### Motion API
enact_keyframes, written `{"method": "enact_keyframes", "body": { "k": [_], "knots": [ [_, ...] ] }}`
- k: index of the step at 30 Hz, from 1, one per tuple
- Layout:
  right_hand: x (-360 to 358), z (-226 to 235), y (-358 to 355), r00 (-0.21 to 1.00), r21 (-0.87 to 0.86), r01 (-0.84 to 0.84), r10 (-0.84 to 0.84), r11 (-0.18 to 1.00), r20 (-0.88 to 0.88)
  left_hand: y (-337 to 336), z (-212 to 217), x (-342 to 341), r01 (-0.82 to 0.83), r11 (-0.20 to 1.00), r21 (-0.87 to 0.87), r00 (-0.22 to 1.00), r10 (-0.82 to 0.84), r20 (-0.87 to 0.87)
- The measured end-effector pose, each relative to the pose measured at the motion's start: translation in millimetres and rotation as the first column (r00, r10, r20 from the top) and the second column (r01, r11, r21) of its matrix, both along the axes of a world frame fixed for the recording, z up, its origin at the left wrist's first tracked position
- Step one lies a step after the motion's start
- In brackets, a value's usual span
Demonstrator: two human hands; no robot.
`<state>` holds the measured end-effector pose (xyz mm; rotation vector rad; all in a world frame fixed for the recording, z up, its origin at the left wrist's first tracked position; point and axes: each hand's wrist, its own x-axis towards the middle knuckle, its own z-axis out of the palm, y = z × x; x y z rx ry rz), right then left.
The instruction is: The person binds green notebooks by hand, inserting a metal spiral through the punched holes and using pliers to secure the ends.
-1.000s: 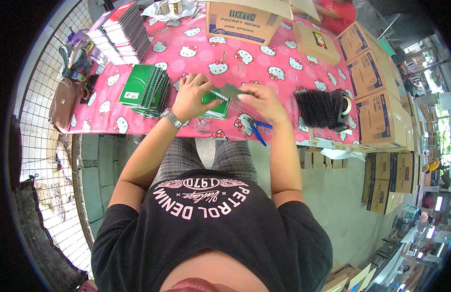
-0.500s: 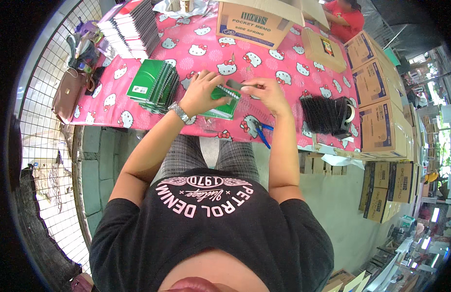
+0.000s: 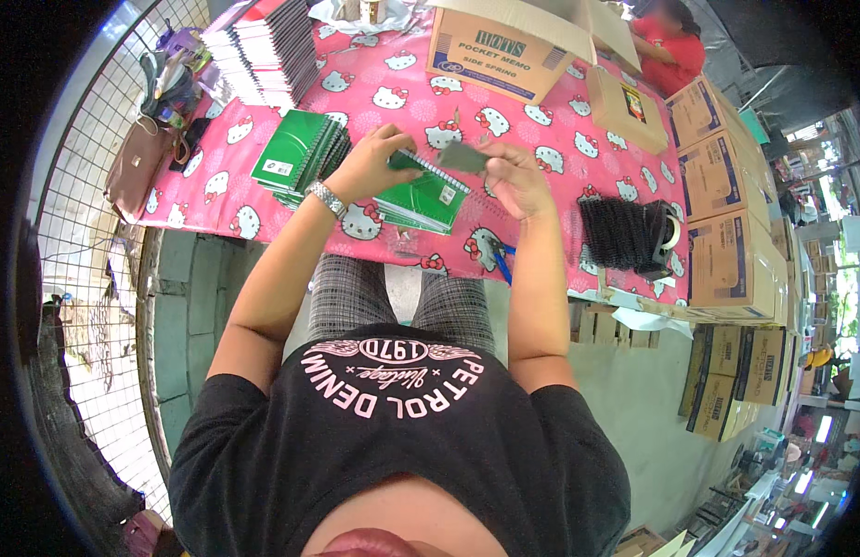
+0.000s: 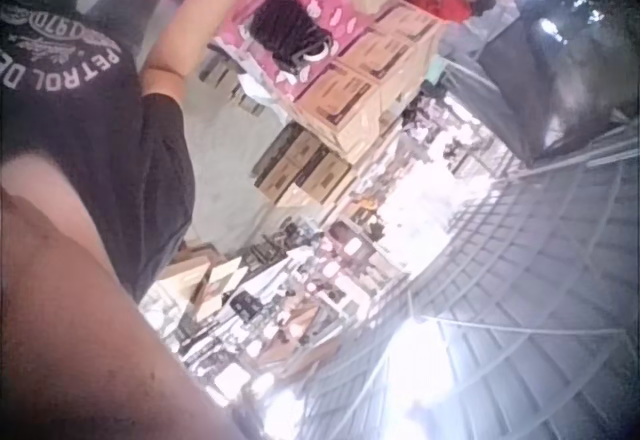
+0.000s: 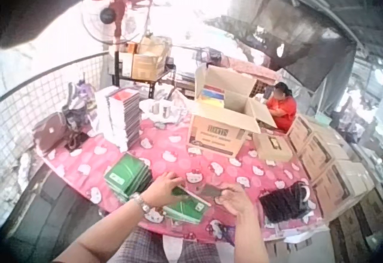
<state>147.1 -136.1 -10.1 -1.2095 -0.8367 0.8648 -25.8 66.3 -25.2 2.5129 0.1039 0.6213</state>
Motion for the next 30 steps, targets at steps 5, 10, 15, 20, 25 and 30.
{"method": "enact_keyframes", "body": {
  "k": [5, 10, 15, 20, 25, 30],
  "knots": [
    [-8, 2, 10, 0.956, 0.222, -0.065, 0.124, 0.973, -0.265, 7, -4, 1, 0.062, 0.958, -0.281, 0.997, -0.069, -0.016],
    [19, -27, 12, 0.915, -0.366, 0.233, -0.076, 0.901, 0.396, 1, 3, -1, -0.073, 0.89, -0.45, 0.992, 0.019, -0.124],
    [19, -101, -35, 0.709, -0.298, 0.427, -0.111, 0.854, 0.697, -6, -1, 1, -0.165, 0.901, -0.4, 0.982, 0.111, -0.156],
    [-36, -121, -108, 0.307, -0.127, 0.641, -0.102, 0.757, 0.946, -9, -31, -7, -0.15, 0.742, -0.653, 0.986, 0.159, -0.046],
    [-59, -125, -130, 0.301, -0.257, 0.699, 0.051, 0.667, 0.952, -32, -20, -7, -0.215, 0.737, -0.641, 0.965, 0.26, -0.024],
    [-105, -40, -52, 0.454, 0.081, 0.541, -0.371, 0.837, 0.81, -40, -37, -7, -0.239, 0.829, -0.505, 0.933, 0.34, 0.116]
  ]
}}
